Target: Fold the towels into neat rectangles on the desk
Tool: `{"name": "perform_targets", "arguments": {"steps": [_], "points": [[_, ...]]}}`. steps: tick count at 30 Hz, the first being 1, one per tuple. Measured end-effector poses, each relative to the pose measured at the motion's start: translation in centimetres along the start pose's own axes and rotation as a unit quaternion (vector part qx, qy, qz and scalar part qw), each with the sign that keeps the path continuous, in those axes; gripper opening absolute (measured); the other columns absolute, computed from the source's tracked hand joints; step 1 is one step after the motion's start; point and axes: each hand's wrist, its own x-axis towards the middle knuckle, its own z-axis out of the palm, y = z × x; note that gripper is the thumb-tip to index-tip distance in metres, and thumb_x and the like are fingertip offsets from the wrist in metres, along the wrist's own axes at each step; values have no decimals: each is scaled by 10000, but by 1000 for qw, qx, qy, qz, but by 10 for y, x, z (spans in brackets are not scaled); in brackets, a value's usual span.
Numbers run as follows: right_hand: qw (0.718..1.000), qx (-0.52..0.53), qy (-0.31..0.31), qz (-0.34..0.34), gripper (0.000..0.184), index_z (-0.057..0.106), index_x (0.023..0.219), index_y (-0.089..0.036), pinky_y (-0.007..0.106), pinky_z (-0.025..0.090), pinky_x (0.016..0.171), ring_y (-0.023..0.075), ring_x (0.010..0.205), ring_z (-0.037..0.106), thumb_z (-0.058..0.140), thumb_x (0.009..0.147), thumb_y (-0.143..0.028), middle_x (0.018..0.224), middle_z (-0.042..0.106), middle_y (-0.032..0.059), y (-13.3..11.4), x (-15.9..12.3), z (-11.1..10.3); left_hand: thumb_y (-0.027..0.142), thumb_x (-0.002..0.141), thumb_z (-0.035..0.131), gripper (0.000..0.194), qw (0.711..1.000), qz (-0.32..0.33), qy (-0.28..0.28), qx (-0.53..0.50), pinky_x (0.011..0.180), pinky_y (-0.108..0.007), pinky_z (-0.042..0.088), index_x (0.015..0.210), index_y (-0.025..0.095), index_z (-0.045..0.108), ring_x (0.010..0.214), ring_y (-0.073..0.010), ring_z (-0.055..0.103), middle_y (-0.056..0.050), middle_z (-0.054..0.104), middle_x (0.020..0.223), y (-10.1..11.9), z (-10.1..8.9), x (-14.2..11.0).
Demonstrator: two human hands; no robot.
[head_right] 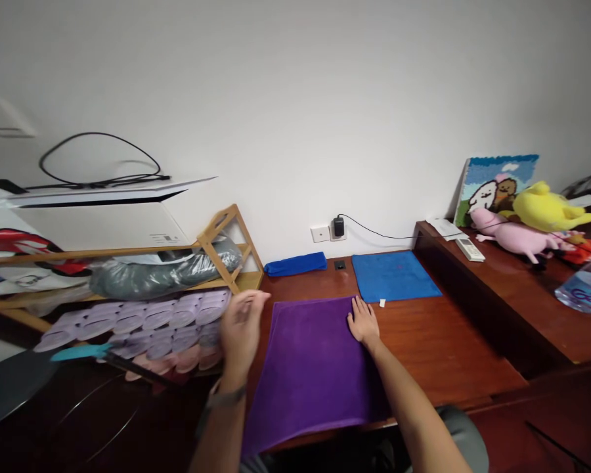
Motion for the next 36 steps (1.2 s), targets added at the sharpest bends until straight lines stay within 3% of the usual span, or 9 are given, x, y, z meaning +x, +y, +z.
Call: {"name": "perform_targets", "arguments": {"steps": [2, 4, 8, 11, 17, 23, 31, 33, 36], "points": [[1000, -9, -11, 2, 667, 279, 1663, -133, 400, 117, 1301, 189, 1602, 218, 275, 1043, -380, 1734, 246, 77, -1, 1, 0, 396, 1063, 455, 314, 987, 34, -122, 100, 920, -346, 590, 1097, 224, 715, 1000, -213, 746, -68, 794, 1064, -38, 42, -1], [1000, -15, -14, 4, 671, 252, 1671, -142, 408, 110, 1300, 189, 1606, 204, 267, 1049, -393, 1740, 221, 73, -1, 1, 1, 316, 1079, 377, 372, 943, 83, -250, 202, 998, -360, 565, 1126, 227, 736, 1063, -211, 739, -74, 799, 1122, -72, 76, -14], [1000, -14, -7, 2, 679, 240, 1674, -143, 422, 118, 1295, 198, 1607, 203, 269, 1051, -414, 1738, 217, 79, -1, 2, 5, 330, 1047, 438, 375, 900, 115, -339, 250, 1182, -426, 445, 1274, 244, 725, 1328, -234, 626, -74, 723, 1375, -123, 115, -46], [1000, -9, -1, 2, 679, 248, 1673, -147, 422, 128, 1293, 202, 1604, 215, 258, 1052, -423, 1736, 225, 71, 0, 3, 9, 410, 1053, 422, 473, 873, 109, -362, 308, 1247, -497, 348, 1464, 263, 605, 1475, -268, 488, -80, 567, 1569, -153, 115, -51], [1000, -21, 0, 11, 682, 288, 1661, -140, 411, 144, 1286, 203, 1588, 257, 274, 1039, -419, 1726, 278, 68, -1, 3, 9, 523, 1061, 365, 626, 830, 50, -360, 423, 1277, -517, 269, 1620, 242, 399, 1572, -304, 322, -105, 377, 1691, -206, 78, -35], [999, -38, -16, 15, 694, 304, 1662, -203, 455, 279, 1211, 271, 1533, 346, 353, 1007, -428, 1733, 272, 55, -5, 14, 0, 509, 1062, 364, 623, 831, 60, -344, 432, 1283, -491, 260, 1606, 211, 425, 1570, -290, 330, -117, 387, 1685, -208, 75, -37], [999, -27, 19, 20, 681, 285, 1668, -239, 495, 252, 1220, 274, 1538, 322, 265, 1047, -517, 1714, 326, 42, -5, 15, 12, 439, 1059, 354, 602, 832, 54, -325, 446, 1278, -537, 262, 1588, 171, 459, 1546, -320, 374, -145, 439, 1647, -207, 73, -32], [999, -22, 23, 18, 673, 294, 1666, -242, 502, 251, 1219, 277, 1535, 326, 266, 1047, -504, 1712, 332, 41, -4, 15, 13, 377, 1061, 328, 591, 844, 63, -309, 435, 1281, -546, 255, 1592, 149, 447, 1546, -323, 375, -153, 473, 1625, -197, 85, -35], [999, -20, 29, 14, 655, 313, 1660, -230, 494, 255, 1215, 271, 1530, 336, 259, 1048, -458, 1707, 340, 41, -3, 15, 14, 370, 1077, 297, 581, 861, 129, -332, 364, 1290, -532, 249, 1615, 181, 408, 1554, -291, 363, -120, 477, 1631, -167, 129, -51]]}}
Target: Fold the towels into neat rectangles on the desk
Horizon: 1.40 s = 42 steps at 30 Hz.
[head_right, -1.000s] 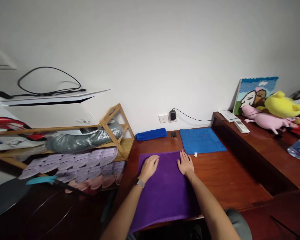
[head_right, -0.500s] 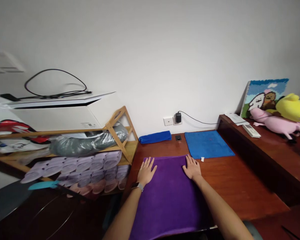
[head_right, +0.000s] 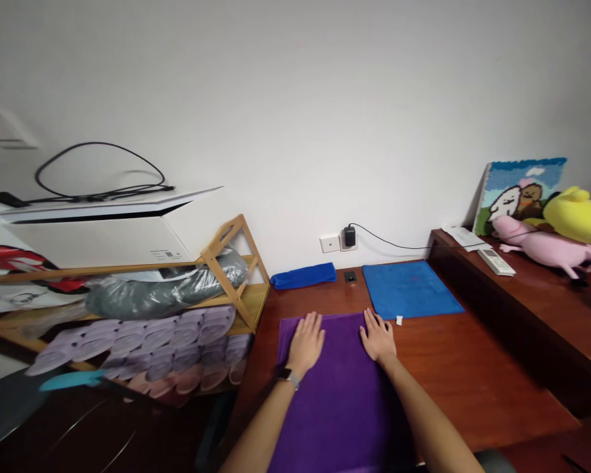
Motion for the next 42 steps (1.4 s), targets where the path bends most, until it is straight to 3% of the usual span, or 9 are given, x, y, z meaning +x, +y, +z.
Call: {"name": "perform_targets", "arguments": {"steps": [4, 7, 16, 22, 26, 32, 34, 37, 42], "points": [[1000, -5, -7, -10, 638, 338, 1650, -219, 486, 257, 1210, 263, 1537, 329, 258, 1035, -369, 1709, 331, 38, 4, 0, 2, 463, 1096, 254, 585, 994, 83, -27, -70, 1290, -507, 267, 1591, 224, 455, 1546, -260, 382, -102, 483, 1631, 84, 20, 23], [1000, -7, -8, -18, 638, 350, 1646, -224, 484, 262, 1204, 268, 1538, 334, 274, 1023, -340, 1708, 332, 48, 6, -1, 4, 504, 1094, 234, 611, 993, 64, -59, -82, 1289, -487, 278, 1595, 228, 449, 1560, -252, 353, -98, 437, 1661, 101, 30, 28], [1000, 0, -5, -4, 641, 335, 1652, -233, 493, 253, 1203, 272, 1527, 340, 254, 1034, -382, 1706, 334, 17, 2, 0, 2, 470, 1070, 309, 652, 993, -88, -75, 38, 1282, -522, 267, 1651, 174, 320, 1577, -300, 308, -140, 377, 1683, -64, 2, -10], [1000, 3, -4, -2, 638, 327, 1656, -241, 492, 253, 1201, 279, 1527, 337, 253, 1041, -390, 1705, 339, 37, 1, 0, -1, 442, 1066, 299, 651, 993, -85, -68, 39, 1290, -501, 253, 1636, 130, 342, 1571, -284, 327, -150, 383, 1677, -89, -6, -15], [1000, 3, -12, 0, 635, 327, 1655, -235, 485, 239, 1210, 265, 1535, 327, 259, 1042, -386, 1708, 333, 45, -3, -1, -5, 325, 1049, 322, 604, 996, -59, -45, 46, 1301, -489, 229, 1606, 105, 402, 1566, -280, 338, -159, 412, 1662, -58, -13, -7], [1000, 4, -9, -4, 635, 345, 1647, -213, 477, 257, 1200, 262, 1533, 331, 266, 1039, -376, 1707, 333, 51, -4, -1, -11, 404, 1096, 268, 571, 994, 96, -38, -48, 1305, -467, 248, 1612, 208, 412, 1568, -234, 335, -88, 426, 1668, 70, 8, -1], [1000, 4, -9, -3, 634, 344, 1648, -219, 477, 257, 1200, 262, 1536, 329, 265, 1038, -373, 1707, 333, 54, -3, -1, -10, 474, 1097, 266, 594, 991, 98, -57, -66, 1297, -471, 268, 1619, 224, 399, 1567, -238, 338, -87, 405, 1679, 85, 16, -5], [1000, 4, -6, -2, 632, 327, 1654, -235, 480, 250, 1204, 263, 1537, 330, 260, 1045, -387, 1705, 338, 57, -2, -1, -6, 499, 1089, 283, 626, 995, 48, -71, -42, 1291, -503, 273, 1630, 198, 375, 1573, -264, 322, -105, 366, 1693, 45, 16, -18], [1000, 0, -6, -1, 624, 340, 1648, -221, 483, 268, 1200, 263, 1532, 342, 278, 1047, -378, 1705, 336, 69, -4, 0, -7, 431, 1074, 294, 629, 995, -79, -56, 36, 1254, -542, 331, 1630, 146, 363, 1542, -300, 381, -150, 421, 1651, -84, -5, -59]]}}
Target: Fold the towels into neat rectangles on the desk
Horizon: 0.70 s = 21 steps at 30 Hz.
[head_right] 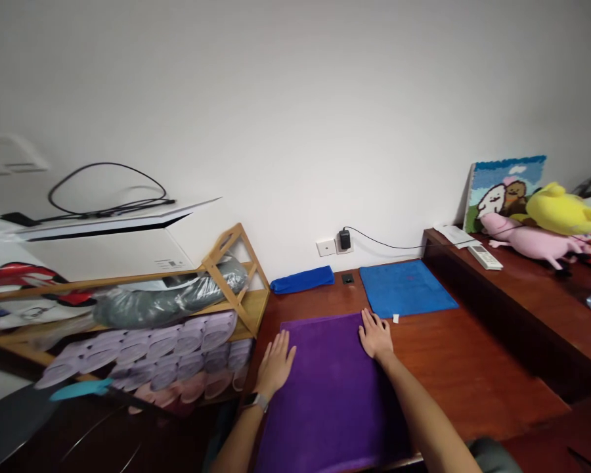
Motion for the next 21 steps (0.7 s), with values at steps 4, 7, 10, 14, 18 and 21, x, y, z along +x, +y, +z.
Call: {"name": "perform_targets", "arguments": {"steps": [4, 7, 10, 14, 18, 21], "points": [[1000, 12, 14, -12, 602, 385, 1630, -212, 467, 286, 1216, 254, 1530, 365, 307, 1040, -307, 1703, 338, 68, -10, -5, -21, 348, 1064, 303, 592, 998, 11, 62, 4, 1237, -522, 378, 1603, 128, 416, 1508, -295, 442, -156, 506, 1598, -19, -19, -24], [996, 29, 61, -51, 593, 410, 1617, -188, 432, 249, 1262, 229, 1553, 340, 302, 1037, -250, 1700, 343, 63, -17, -31, -31, 310, 1079, 305, 549, 992, 64, 109, -28, 1253, -508, 367, 1587, 165, 452, 1527, -274, 414, -127, 470, 1632, 30, -32, -49], [991, 47, 84, -92, 574, 409, 1618, -203, 444, 230, 1287, 231, 1564, 328, 307, 1061, -298, 1687, 369, 51, -16, -86, -18, 336, 1094, 342, 514, 984, 149, 79, -63, 1262, -494, 365, 1594, 273, 442, 1548, -242, 377, -54, 417, 1674, 93, -35, -79], [987, 75, 76, -120, 601, 277, 1659, -316, 488, 260, 1286, 242, 1567, 326, 351, 1080, -461, 1685, 364, 1, -1, -159, 13, 417, 1088, 404, 553, 976, 205, 19, -72, 1253, -513, 378, 1633, 350, 343, 1553, -249, 367, -27, 379, 1693, 131, -26, -109], [989, 82, 64, -108, 608, 287, 1654, -324, 497, 276, 1279, 244, 1558, 346, 366, 1076, -497, 1674, 387, 17, 10, -179, 23, 465, 1076, 418, 613, 988, 150, 10, -47, 1243, -543, 378, 1653, 290, 304, 1547, -280, 377, -75, 372, 1692, 93, -17, -132], [989, 71, 68, -112, 604, 366, 1633, -256, 513, 306, 1259, 258, 1547, 369, 381, 1071, -476, 1654, 429, 62, 9, -172, 17, 461, 1079, 408, 624, 994, 105, 24, -24, 1222, -534, 407, 1657, 256, 295, 1530, -277, 408, -93, 406, 1674, 44, -21, -155]]}}
